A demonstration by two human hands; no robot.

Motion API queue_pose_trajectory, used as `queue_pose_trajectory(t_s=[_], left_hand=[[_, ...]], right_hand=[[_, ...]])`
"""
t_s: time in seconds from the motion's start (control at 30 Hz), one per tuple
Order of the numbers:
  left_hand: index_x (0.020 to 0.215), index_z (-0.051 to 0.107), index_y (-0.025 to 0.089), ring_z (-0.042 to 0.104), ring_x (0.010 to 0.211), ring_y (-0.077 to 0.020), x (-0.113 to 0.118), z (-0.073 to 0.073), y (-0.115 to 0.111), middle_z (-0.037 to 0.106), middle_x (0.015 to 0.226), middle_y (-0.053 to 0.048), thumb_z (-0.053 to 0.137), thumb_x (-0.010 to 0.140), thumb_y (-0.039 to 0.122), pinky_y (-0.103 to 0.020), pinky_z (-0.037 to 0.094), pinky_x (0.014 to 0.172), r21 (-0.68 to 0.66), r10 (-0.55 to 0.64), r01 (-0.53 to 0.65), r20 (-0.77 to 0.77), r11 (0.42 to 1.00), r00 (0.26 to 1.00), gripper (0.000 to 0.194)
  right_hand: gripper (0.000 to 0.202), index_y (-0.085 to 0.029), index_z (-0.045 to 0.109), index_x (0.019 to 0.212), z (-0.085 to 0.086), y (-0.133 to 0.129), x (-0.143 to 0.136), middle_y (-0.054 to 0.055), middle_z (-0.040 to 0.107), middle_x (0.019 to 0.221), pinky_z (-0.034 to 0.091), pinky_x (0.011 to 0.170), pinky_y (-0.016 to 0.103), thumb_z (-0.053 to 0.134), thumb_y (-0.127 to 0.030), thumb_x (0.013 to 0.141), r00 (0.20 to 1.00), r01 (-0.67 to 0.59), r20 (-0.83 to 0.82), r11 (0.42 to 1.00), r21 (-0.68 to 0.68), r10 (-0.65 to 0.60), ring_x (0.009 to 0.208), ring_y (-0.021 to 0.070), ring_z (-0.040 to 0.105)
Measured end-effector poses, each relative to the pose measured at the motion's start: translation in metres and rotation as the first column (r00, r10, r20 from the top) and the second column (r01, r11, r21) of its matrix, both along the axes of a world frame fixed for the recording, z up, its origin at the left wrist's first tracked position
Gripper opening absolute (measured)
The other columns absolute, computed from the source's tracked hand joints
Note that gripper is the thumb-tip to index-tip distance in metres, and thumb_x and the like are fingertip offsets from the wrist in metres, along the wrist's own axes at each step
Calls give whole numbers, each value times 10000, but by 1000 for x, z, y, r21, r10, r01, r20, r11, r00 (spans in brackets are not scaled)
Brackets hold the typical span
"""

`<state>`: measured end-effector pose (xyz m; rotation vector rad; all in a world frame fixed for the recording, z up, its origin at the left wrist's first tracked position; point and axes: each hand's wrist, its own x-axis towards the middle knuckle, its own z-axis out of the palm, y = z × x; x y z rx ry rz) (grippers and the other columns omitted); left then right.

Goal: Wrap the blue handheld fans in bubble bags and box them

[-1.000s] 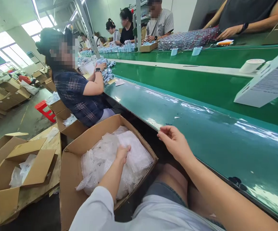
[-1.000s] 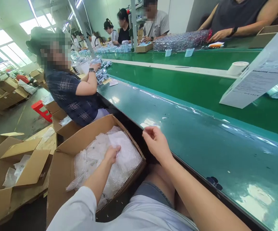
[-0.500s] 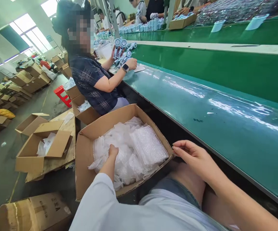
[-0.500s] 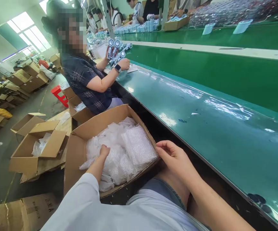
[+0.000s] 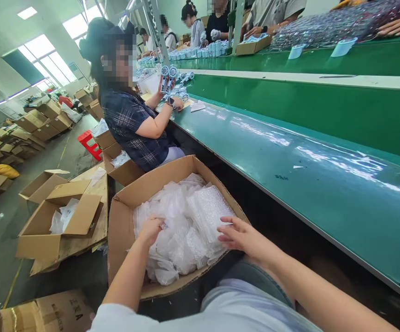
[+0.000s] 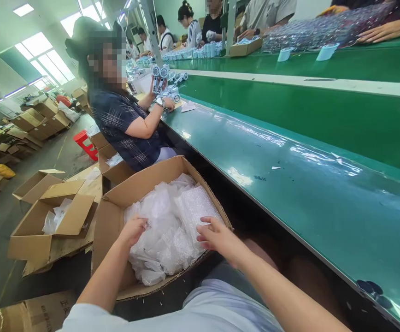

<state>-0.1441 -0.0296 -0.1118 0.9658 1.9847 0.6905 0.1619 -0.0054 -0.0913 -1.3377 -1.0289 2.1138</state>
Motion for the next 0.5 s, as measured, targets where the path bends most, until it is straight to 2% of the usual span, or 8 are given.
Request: queue_pose_trajectory(t_s=[0.07, 0.1, 0.17, 0.23, 0.33, 0.4, 0.43, 0.5], left_hand=[[818, 710, 135, 633, 745, -194, 29, 17, -15, 694, 754, -71, 622, 695, 300, -301, 481, 695, 108, -34, 13, 203, 994, 979, 224], [817, 720, 136, 636, 753, -199, 47, 21, -23, 698, 749, -72, 651, 672, 310, -303, 479, 698, 159, -67, 14, 335, 987, 940, 236], [795, 736, 138, 640, 766, -212, 81, 23, -37, 702, 733, -75, 714, 636, 330, -310, 474, 700, 210, -137, 13, 588, 978, 797, 250], [762, 743, 133, 645, 758, -220, 103, 18, -48, 701, 711, -79, 766, 608, 342, -311, 467, 689, 164, -159, 56, 730, 985, 665, 260], [702, 733, 119, 646, 712, -216, 102, 10, -51, 688, 673, -88, 818, 568, 332, -292, 445, 637, 44, -156, 198, 788, 979, 595, 265], [724, 730, 117, 640, 694, -205, 86, 9, -44, 688, 699, -96, 834, 564, 345, -290, 443, 634, -13, -129, 221, 780, 975, 613, 297], [774, 730, 124, 640, 722, -202, 78, 11, -39, 696, 759, -102, 837, 565, 361, -293, 449, 658, -21, -83, 152, 762, 988, 642, 334], [948, 709, 164, 632, 901, -215, 71, 19, -27, 691, 989, -116, 825, 591, 427, -305, 458, 758, 18, 62, -106, 709, 994, 702, 459]], right_hand=[[793, -262, 427, 1280, 0, -3, -18, 136, 519, 1299, 541, 810, 410, 781, -566, 639, 986, 41, -146, 976, -213, -74, 1018, 256, 628], [815, -271, 423, 1283, 1, -4, -25, 136, 494, 1339, 542, 810, 422, 792, -572, 623, 969, 39, -227, 966, -255, -99, 1021, 257, 628], [710, -237, 517, 1173, 3, -4, -34, 111, 579, 1234, 535, 795, 392, 797, -570, 612, 929, 71, -344, 977, -201, -138, 947, 230, 639], [527, -192, 605, 959, 5, 0, -32, 59, 664, 953, 513, 722, 316, 785, -558, 626, 922, 192, -341, 981, -10, -184, 792, 182, 623], [425, -175, 635, 814, 9, 12, -10, -10, 590, 674, 429, 564, 257, 746, -556, 662, 949, 307, -167, 903, 299, -267, 605, 131, 516], [406, -176, 644, 848, 12, 19, 7, -22, 564, 659, 386, 524, 244, 731, -536, 680, 943, 330, -95, 864, 380, -318, 581, 119, 481], [407, -183, 641, 890, 13, 21, 13, -20, 576, 687, 382, 524, 241, 734, -517, 677, 934, 353, -95, 858, 373, -343, 591, 120, 487], [455, -202, 616, 976, 17, 22, 17, -14, 611, 764, 381, 530, 238, 762, -473, 641, 913, 408, -116, 856, 319, -392, 615, 123, 510]])
